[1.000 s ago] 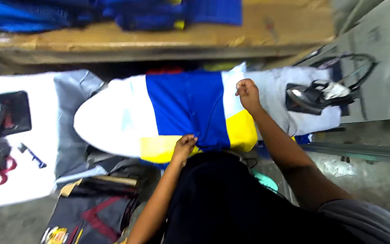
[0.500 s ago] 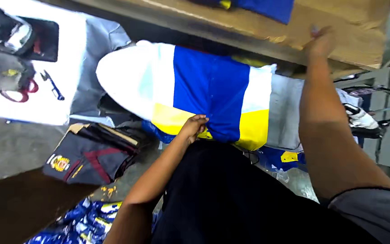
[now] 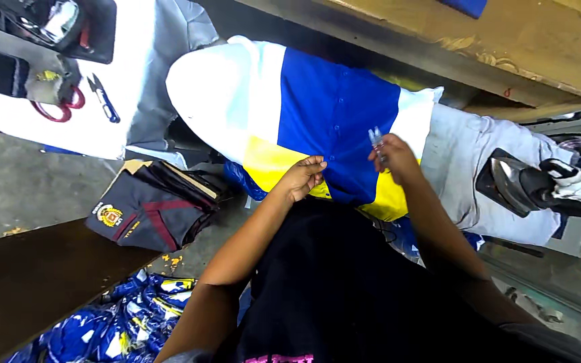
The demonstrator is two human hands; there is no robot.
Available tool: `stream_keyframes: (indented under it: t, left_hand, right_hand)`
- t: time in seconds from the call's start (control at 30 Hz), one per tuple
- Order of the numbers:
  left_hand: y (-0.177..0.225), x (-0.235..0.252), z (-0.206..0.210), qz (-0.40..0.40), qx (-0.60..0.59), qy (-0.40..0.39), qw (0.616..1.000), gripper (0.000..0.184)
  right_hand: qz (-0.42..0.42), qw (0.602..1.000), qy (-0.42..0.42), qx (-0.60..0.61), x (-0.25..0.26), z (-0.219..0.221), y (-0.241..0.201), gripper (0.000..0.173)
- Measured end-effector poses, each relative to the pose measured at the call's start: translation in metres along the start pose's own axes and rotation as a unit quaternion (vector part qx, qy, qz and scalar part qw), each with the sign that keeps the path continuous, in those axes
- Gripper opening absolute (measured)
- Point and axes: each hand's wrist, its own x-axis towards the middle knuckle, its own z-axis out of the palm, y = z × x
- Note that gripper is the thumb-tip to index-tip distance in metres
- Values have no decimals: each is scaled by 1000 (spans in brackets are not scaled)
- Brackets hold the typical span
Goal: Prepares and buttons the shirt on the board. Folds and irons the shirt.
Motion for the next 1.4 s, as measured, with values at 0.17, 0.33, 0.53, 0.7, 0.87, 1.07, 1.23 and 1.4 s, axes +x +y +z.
stream_keyframes:
  t: [0.17,0.33,0.53,0.7,0.87,1.07,1.23,1.4]
  left_hand:
    - [4,-2,8,-10,-24,4,1000,15]
    - [12,-5,20,-17,-53,10,998,14]
    - [18,-8,28,-21,-62,16,998,13]
    - [18,-7,30,-19,-62,17,998,14]
    - [18,-7,31,-21,-70,15,997,12]
    - [16,-5,29,-16,-68,6,998,15]
    - [16,-6,30,-19,-75,15,997,13]
    - [15,-6,30,-25,-76,23,997,12]
  right_hand:
    - [-130,979,15,-156,-33,46,7,37]
    - [-129,989,52,-43,-39,49,14,34]
    - [-163,968,134,-139,-41,44,19,35]
    - [-193,954,129,-192,-46,46,16,40]
    - [-340,875,195,-282,-39,54,24,39]
    - [-373,857,177,-308,-31,52,22,35]
    - [-373,855,174,-316,-30,53,20,32]
    - [-372,848,175,-335,-32,53,16,29]
